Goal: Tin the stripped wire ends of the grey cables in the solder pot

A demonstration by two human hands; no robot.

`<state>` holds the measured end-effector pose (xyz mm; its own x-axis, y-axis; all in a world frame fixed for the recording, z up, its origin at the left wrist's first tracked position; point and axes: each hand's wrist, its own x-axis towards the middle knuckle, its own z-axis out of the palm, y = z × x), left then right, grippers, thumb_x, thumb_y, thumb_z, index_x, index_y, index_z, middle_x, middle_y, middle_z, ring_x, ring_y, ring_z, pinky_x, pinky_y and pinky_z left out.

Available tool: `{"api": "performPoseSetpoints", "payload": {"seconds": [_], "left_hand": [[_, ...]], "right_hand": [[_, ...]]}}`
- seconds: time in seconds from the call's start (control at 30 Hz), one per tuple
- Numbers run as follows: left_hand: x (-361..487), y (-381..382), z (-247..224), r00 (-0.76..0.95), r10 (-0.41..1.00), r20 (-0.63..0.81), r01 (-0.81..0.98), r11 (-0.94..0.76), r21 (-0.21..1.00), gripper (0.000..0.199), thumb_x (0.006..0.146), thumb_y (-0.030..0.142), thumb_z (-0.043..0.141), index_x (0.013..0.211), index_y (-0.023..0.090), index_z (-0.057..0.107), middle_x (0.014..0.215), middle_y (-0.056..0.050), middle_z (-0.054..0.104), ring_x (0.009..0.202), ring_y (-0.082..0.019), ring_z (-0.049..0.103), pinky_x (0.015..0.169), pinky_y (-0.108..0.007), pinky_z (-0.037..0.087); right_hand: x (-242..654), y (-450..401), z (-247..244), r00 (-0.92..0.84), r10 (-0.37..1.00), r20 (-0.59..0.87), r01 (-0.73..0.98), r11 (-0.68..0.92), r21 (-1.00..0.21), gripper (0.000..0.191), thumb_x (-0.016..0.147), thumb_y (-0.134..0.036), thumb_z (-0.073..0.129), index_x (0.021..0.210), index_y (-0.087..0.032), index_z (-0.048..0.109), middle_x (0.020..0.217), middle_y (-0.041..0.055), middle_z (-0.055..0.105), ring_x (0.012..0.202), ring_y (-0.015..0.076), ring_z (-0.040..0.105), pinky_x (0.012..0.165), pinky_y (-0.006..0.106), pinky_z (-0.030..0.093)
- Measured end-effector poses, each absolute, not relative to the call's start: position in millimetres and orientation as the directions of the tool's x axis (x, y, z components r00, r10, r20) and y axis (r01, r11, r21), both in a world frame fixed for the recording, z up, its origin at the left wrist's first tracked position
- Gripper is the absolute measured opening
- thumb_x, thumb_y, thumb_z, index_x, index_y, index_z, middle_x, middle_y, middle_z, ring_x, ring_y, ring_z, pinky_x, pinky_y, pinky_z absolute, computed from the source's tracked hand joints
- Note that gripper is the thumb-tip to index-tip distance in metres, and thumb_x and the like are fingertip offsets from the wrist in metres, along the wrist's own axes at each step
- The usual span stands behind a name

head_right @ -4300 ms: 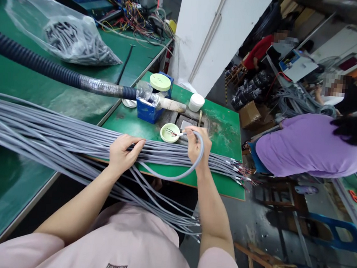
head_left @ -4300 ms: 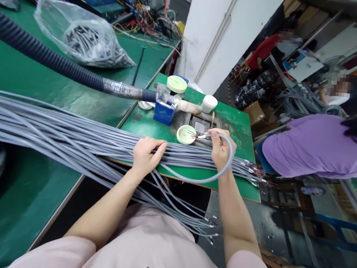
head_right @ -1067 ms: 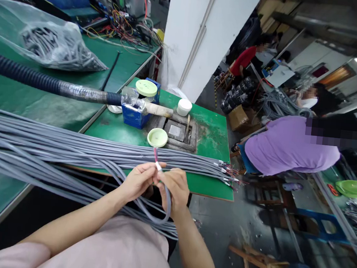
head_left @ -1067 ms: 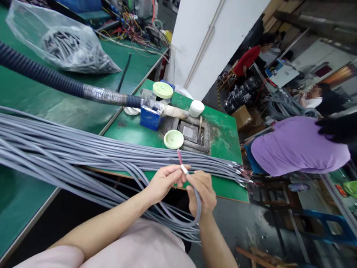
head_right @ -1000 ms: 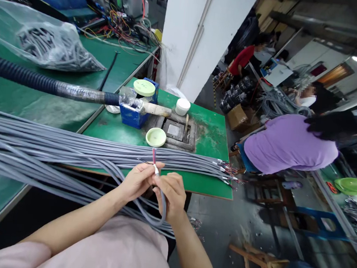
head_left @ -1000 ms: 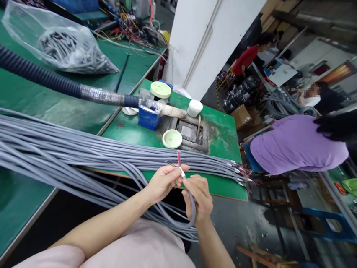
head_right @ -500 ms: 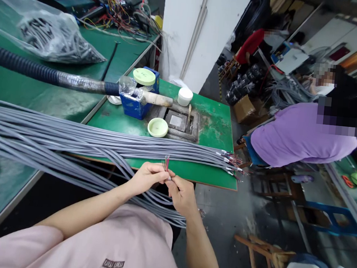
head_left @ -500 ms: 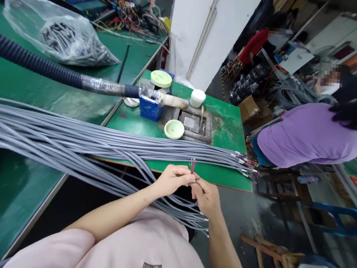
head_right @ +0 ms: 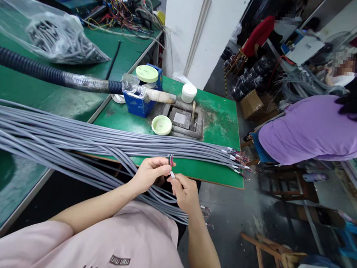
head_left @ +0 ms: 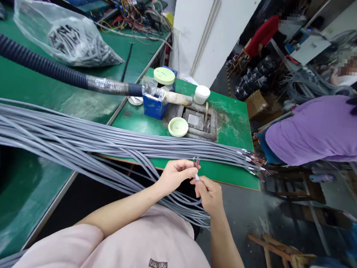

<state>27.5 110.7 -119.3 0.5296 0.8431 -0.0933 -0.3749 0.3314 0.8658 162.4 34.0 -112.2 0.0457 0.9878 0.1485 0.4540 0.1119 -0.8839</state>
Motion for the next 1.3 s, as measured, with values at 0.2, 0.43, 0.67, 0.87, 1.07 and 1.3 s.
{"api": "performPoseSetpoints", "payload": {"seconds": [0.2, 0.43, 0.67, 0.87, 1.07, 1.3], "left_hand": [[29.1, 109.3, -117.9, 0.448, 0.885, -0.129, -0.434, 0.342, 0.834, 0.033, 0.063, 0.041, 0.080, 0.060, 0.015, 0.059, 0.058, 0.002, 0.060, 0.052, -0.007, 0.051, 0.055, -0.021, 0.043], [29.2, 109.4, -117.9, 0.457, 0.876, -0.155, -0.455, 0.380, 0.805, 0.035, 0.062, 0.041, 0.080, 0.060, 0.015, 0.057, 0.058, 0.002, 0.059, 0.052, -0.007, 0.051, 0.054, -0.021, 0.043], [27.7, 109.9, -118.0, 0.462, 0.872, -0.161, -0.464, 0.392, 0.794, 0.035, 0.062, 0.041, 0.080, 0.061, 0.015, 0.057, 0.055, 0.003, 0.058, 0.050, -0.007, 0.050, 0.052, -0.020, 0.043], [25.5, 111.9, -116.2, 0.444, 0.876, -0.188, -0.417, 0.388, 0.822, 0.035, 0.062, 0.042, 0.079, 0.065, 0.015, 0.057, 0.051, 0.005, 0.054, 0.046, -0.006, 0.048, 0.048, -0.019, 0.039], [23.4, 113.1, -123.4, 0.424, 0.888, -0.180, -0.440, 0.375, 0.816, 0.029, 0.067, 0.039, 0.077, 0.066, 0.015, 0.060, 0.053, 0.004, 0.057, 0.048, -0.005, 0.046, 0.051, -0.017, 0.038], [23.4, 111.8, -127.2, 0.432, 0.885, -0.174, -0.488, 0.391, 0.780, 0.026, 0.070, 0.035, 0.075, 0.065, 0.015, 0.060, 0.052, 0.004, 0.058, 0.049, -0.004, 0.047, 0.053, -0.016, 0.038]], "right_hand": [[160.3, 32.8, -118.5, 0.085, 0.987, 0.137, 0.438, 0.086, -0.895, 0.027, 0.091, -0.030, 0.045, 0.080, -0.021, 0.068, 0.047, -0.0053, 0.049, 0.043, 0.0095, 0.045, 0.048, 0.023, 0.038], [160.0, 34.1, -122.3, 0.085, 0.990, 0.110, 0.416, 0.065, -0.907, 0.028, 0.092, -0.033, 0.045, 0.081, -0.020, 0.068, 0.047, -0.0050, 0.048, 0.043, 0.0101, 0.044, 0.048, 0.024, 0.039], [158.0, 36.1, -121.5, 0.080, 0.991, 0.105, 0.403, 0.064, -0.913, 0.028, 0.091, -0.031, 0.046, 0.080, -0.019, 0.067, 0.046, -0.0056, 0.047, 0.042, 0.0086, 0.043, 0.047, 0.022, 0.037], [154.2, 38.3, -117.4, 0.081, 0.993, 0.091, 0.440, 0.046, -0.897, 0.026, 0.089, -0.031, 0.049, 0.078, -0.018, 0.068, 0.046, -0.0056, 0.048, 0.043, 0.0076, 0.042, 0.047, 0.021, 0.036], [149.7, 38.2, -114.0, 0.095, 0.990, 0.107, 0.468, 0.051, -0.882, 0.025, 0.089, -0.031, 0.050, 0.082, -0.017, 0.070, 0.047, -0.0055, 0.048, 0.042, 0.0074, 0.042, 0.047, 0.021, 0.035], [149.4, 37.8, -112.6, 0.099, 0.989, 0.106, 0.480, 0.046, -0.876, 0.026, 0.090, -0.032, 0.050, 0.084, -0.017, 0.070, 0.047, -0.0055, 0.048, 0.042, 0.0074, 0.043, 0.046, 0.021, 0.035]]}}
